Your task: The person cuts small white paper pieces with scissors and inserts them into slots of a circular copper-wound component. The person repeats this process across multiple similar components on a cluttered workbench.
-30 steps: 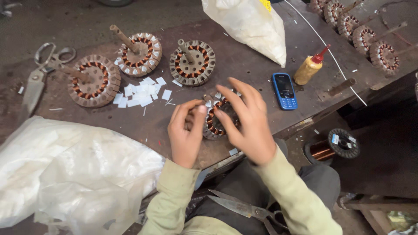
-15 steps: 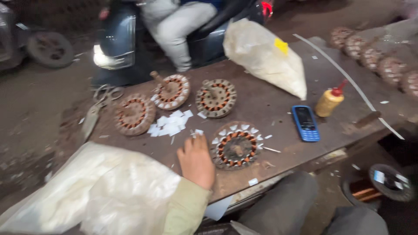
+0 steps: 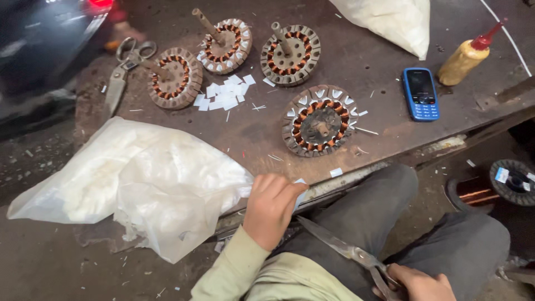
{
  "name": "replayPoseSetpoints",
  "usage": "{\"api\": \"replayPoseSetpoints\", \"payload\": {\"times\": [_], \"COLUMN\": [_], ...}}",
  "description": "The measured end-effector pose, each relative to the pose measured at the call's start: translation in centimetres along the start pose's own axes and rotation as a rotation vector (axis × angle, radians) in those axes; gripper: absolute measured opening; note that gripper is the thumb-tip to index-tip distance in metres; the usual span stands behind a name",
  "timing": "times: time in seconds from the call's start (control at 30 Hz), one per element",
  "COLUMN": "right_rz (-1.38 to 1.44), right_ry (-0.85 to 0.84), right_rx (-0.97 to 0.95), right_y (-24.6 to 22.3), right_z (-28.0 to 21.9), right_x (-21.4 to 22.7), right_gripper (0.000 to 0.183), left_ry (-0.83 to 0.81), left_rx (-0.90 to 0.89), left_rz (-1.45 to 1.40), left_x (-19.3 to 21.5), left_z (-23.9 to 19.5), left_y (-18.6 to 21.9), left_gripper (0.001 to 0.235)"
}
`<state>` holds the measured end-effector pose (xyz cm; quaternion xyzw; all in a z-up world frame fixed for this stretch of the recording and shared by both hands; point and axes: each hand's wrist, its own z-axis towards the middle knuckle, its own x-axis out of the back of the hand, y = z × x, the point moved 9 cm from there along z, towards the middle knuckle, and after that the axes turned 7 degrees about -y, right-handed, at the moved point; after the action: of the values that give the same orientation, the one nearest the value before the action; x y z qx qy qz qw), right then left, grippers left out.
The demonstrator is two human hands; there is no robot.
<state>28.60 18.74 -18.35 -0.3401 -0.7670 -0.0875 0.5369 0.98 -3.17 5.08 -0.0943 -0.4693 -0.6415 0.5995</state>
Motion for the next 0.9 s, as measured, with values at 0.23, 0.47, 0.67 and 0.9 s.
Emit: {"api": "replayPoseSetpoints", "payload": {"times": [0.23, 0.47, 0.67, 0.9], "right_rz": [0.573, 0.888, 0.782, 0.699], "right_ry": [-0.339, -0.312, -0.424, -0.439], "right_rx": [0.260, 0.631, 0.428, 0.485], "right_y": [-5.9, -17.0, -19.9, -22.4], "right_z": [-1.1, 0.1, 1.0, 2.1], "right_x": [0.6, 2.9, 4.7, 5.5], "right_gripper": [0.046, 0.039, 0.054, 0.069], "left_ry": [0.202, 0.286, 0.287, 0.305], "left_rx": [0.441, 0.690, 0.750, 0.834], "left_rz": [-0.721, -1.027, -1.052, -1.045], "left_x": [0.4, -0.6, -1.7, -2.2], "left_z": [-2.0, -3.9, -5.8, -6.2], "left_y": [-3.2, -5.5, -6.9, -8.2], "left_gripper": [0.017, 0.027, 0.025, 0.022]}}
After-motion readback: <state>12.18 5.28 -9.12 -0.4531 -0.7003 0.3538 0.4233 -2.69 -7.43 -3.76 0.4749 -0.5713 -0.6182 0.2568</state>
